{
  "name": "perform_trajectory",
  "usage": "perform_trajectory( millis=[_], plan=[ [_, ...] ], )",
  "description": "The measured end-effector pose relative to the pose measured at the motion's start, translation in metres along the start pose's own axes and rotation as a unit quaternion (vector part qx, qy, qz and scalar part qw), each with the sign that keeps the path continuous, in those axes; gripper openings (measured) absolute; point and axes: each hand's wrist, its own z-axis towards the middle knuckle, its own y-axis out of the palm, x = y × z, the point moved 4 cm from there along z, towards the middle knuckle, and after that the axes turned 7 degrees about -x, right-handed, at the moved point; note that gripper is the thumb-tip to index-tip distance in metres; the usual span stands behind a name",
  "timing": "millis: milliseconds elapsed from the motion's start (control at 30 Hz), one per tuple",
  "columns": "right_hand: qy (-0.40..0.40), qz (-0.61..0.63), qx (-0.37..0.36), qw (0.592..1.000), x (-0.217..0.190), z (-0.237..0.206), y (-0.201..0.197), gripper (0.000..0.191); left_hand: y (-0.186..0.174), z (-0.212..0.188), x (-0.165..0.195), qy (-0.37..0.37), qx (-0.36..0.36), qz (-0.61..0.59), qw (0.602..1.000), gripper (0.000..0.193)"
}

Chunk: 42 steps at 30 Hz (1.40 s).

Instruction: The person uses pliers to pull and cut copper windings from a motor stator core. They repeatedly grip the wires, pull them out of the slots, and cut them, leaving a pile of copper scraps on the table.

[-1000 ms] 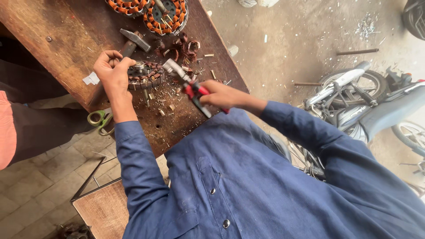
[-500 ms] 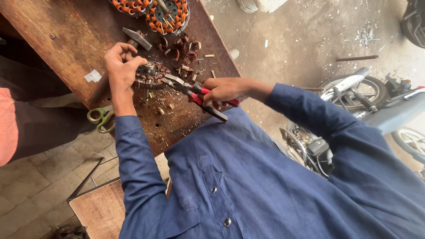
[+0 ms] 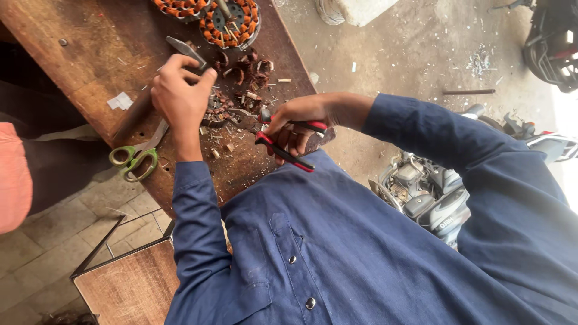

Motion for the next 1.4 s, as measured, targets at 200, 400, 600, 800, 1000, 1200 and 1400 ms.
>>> perform_trajectory(
  millis=[200,400,600,800,1000,1200,1400],
  plan=[
    [-0.008,-0.063,0.13,0.99,0.009,0.011,0.002,0.035,0.006,0.001,-0.001,0.005,-0.021,0.035,0.999,0.029],
    [-0.096,0.057,0.076,0.991,0.016,0.015,0.012,0.033,0.003,0.006,-0.009,-0.012,-0.016,0.009,1.0,0.026],
    [-0.086,-0.166,0.206,0.961,0.025,0.023,0.015,0.034,0.004,0.005,-0.018,0.049,-0.012,-0.005,0.999,0.028],
    [-0.111,-0.051,0.164,0.979,0.022,0.03,0.008,0.031,0.003,0.004,-0.025,0.037,-0.002,-0.063,0.997,0.031],
    [-0.181,0.035,0.149,0.971,0.029,0.029,0.026,0.032,0.001,0.009,-0.027,0.032,0.08,-0.093,0.992,0.017],
    [-0.161,0.174,0.089,0.967,0.045,0.032,0.032,0.025,0.01,0.003,-0.028,0.022,0.108,0.038,0.993,0.017],
    [-0.236,0.294,-0.027,0.926,0.056,0.052,0.033,0.022,0.014,0.014,-0.036,0.012,0.087,0.023,0.996,0.025]
  ],
)
